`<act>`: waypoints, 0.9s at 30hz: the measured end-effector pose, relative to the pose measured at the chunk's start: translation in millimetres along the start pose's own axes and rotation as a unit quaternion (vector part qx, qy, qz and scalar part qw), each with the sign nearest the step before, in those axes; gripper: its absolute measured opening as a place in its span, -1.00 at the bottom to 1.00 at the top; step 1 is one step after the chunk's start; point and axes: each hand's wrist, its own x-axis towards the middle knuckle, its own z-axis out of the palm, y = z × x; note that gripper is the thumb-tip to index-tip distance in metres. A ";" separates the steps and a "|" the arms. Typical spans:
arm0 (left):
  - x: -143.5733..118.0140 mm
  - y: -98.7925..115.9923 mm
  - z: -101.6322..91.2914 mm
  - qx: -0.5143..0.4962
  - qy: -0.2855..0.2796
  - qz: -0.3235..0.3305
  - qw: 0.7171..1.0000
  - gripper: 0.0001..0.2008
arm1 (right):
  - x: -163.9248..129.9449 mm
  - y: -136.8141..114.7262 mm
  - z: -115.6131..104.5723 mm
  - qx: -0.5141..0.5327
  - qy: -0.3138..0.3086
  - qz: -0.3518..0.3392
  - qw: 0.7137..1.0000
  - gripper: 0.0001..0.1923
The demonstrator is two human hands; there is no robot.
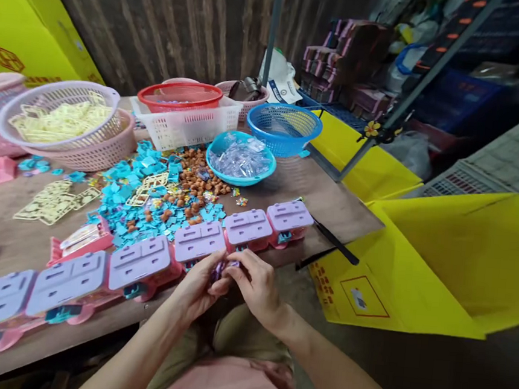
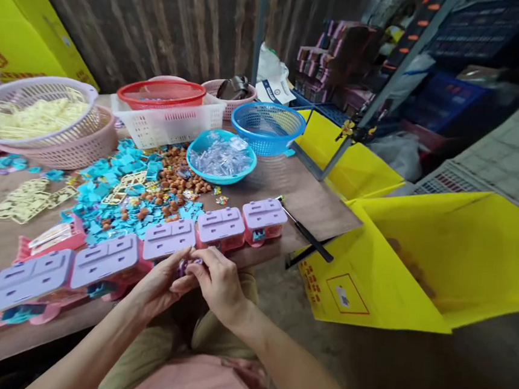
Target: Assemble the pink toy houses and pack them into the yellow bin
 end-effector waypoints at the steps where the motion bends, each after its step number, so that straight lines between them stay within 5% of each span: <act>1: 2.4 -7.7 1.6 -0.001 -0.009 -0.022 1.000 -0.75 | -7.3 2.4 -3.9 0.024 0.017 0.040 0.999 -0.88; 4: 8.9 -28.5 7.3 0.016 -0.014 -0.042 0.999 -0.70 | -25.2 10.1 -15.2 0.078 0.046 0.129 0.988 -0.90; 11: 26.5 -58.3 19.7 0.080 -0.016 -0.039 0.996 -0.52 | -46.7 30.0 -30.5 0.076 0.114 0.128 0.982 -0.85; 19: 40.4 -64.1 29.3 0.182 -0.045 -0.072 0.980 -0.47 | -51.1 47.4 -40.5 0.084 0.136 0.149 0.976 -0.80; 27: 50.1 -47.4 39.0 0.391 -0.032 0.051 0.918 -0.45 | -44.8 61.7 -59.5 0.005 0.096 0.002 0.995 -0.85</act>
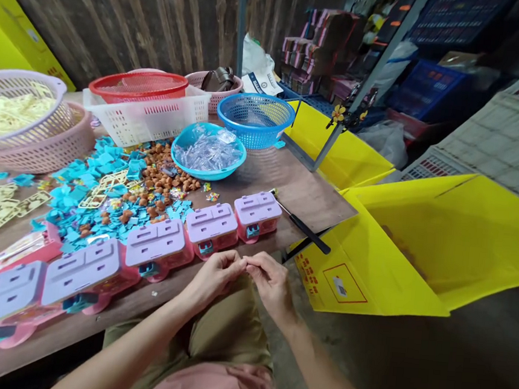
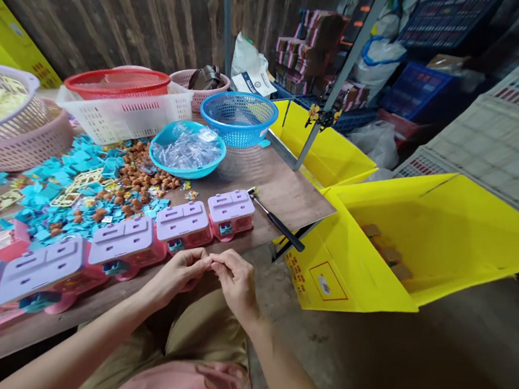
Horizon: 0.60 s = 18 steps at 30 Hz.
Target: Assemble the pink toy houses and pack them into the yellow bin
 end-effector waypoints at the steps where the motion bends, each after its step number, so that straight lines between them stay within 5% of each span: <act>1: 1.8 2.6 -0.8 0.022 -0.001 -0.001 1.000 -0.44 | 1.1 1.7 -3.0 -0.029 -0.014 -0.033 0.999 -0.84; 7: 10.6 18.5 -0.9 0.069 -0.047 -0.016 0.996 -0.43 | 3.0 7.7 -17.1 -0.162 -0.025 -0.155 0.974 -0.84; 14: 21.7 21.0 0.3 0.089 -0.053 -0.022 0.994 -0.56 | 4.2 9.6 -20.6 -0.241 -0.070 -0.147 0.957 -0.77; 18: 26.8 23.9 -1.3 0.287 -0.008 0.065 0.956 -0.71 | 8.6 13.5 -18.0 -0.267 -0.061 -0.136 0.952 -0.73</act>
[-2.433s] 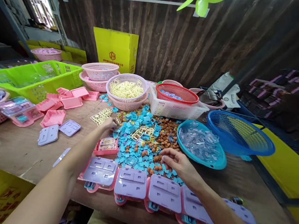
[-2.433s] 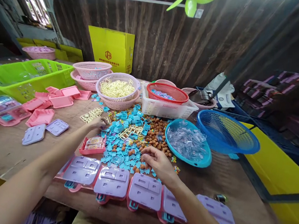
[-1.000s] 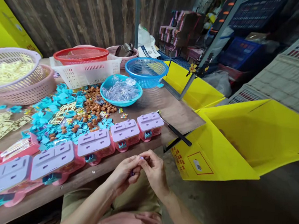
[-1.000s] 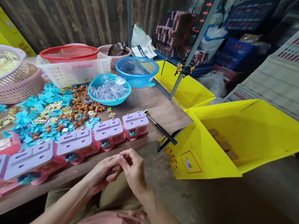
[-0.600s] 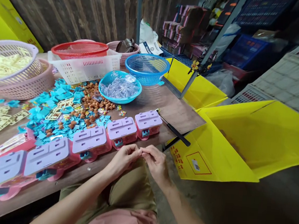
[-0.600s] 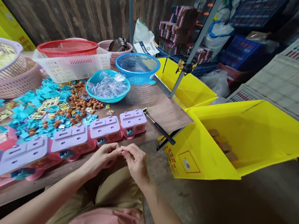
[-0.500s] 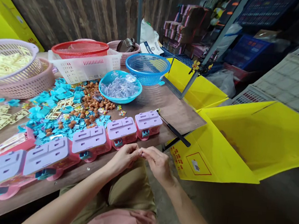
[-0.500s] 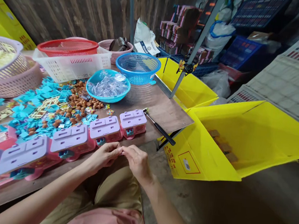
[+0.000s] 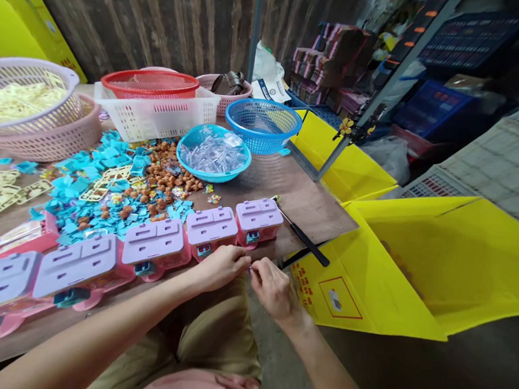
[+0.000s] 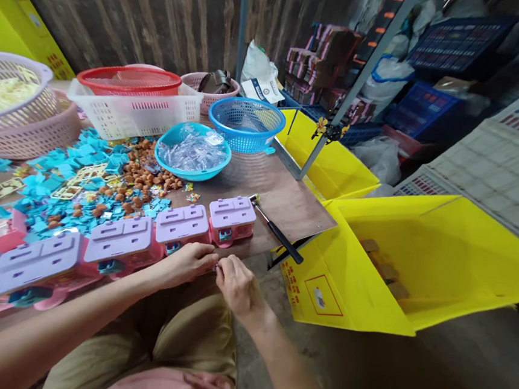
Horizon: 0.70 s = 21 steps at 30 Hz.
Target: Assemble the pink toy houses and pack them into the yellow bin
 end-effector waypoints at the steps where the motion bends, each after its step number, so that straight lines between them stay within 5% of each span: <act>1: 1.1 3.9 -3.3 0.073 0.018 0.021 0.997 -0.73 | 0.9 2.0 2.2 -0.002 0.012 0.015 1.000 -0.74; 5: 10.8 30.8 -26.2 0.325 0.115 0.052 0.937 -0.84 | 3.9 11.0 18.4 0.028 0.106 0.161 0.981 -0.81; 7: 22.0 42.4 -39.2 0.410 0.131 0.038 0.902 -0.72 | 5.2 12.6 29.6 0.045 0.151 0.216 0.964 -0.82; 11: 51.3 48.4 -58.4 0.485 0.084 0.008 0.871 -0.43 | 7.2 9.4 47.8 0.043 0.192 0.234 0.952 -0.81; 15: 71.0 44.2 -68.6 0.517 0.010 0.000 0.856 -0.34 | 8.2 7.8 55.2 0.039 0.216 0.237 0.946 -0.80; 21: 84.1 47.3 -77.2 0.511 -0.026 -0.005 0.859 -0.30 | 8.6 9.7 58.4 0.026 0.226 0.236 0.945 -0.81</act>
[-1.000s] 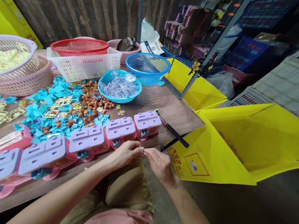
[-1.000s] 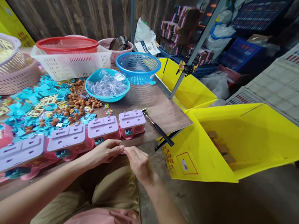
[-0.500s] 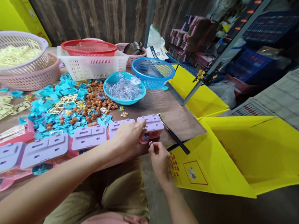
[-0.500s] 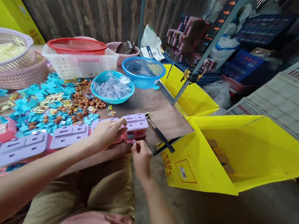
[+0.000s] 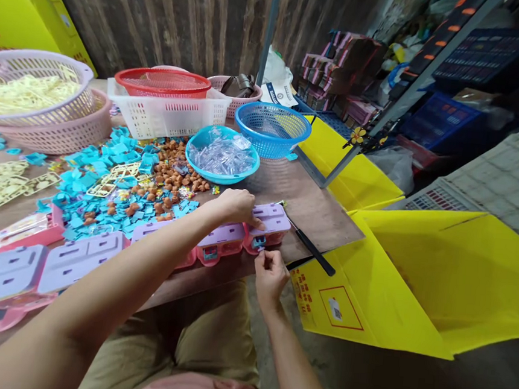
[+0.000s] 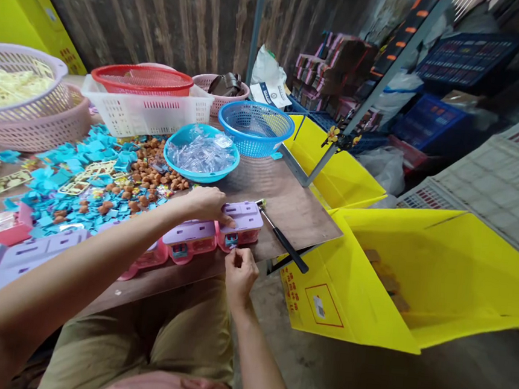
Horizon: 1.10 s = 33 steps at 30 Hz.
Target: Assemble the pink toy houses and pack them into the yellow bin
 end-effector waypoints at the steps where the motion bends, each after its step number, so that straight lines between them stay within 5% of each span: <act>1: 2.3 -0.5 -1.6 -0.004 -0.009 -0.001 1.000 -0.31 | -0.2 0.1 0.6 -0.002 0.002 -0.004 1.000 -0.81; 17: 21.3 -2.0 -13.2 -0.008 -0.095 0.008 0.995 -0.23 | -2.8 -0.9 3.4 -0.030 0.015 -0.015 0.999 -0.82; 33: 26.3 -8.5 -6.7 -0.039 -0.067 0.039 0.996 -0.33 | 8.2 -4.9 -3.3 -0.041 -0.058 -0.043 0.997 -0.81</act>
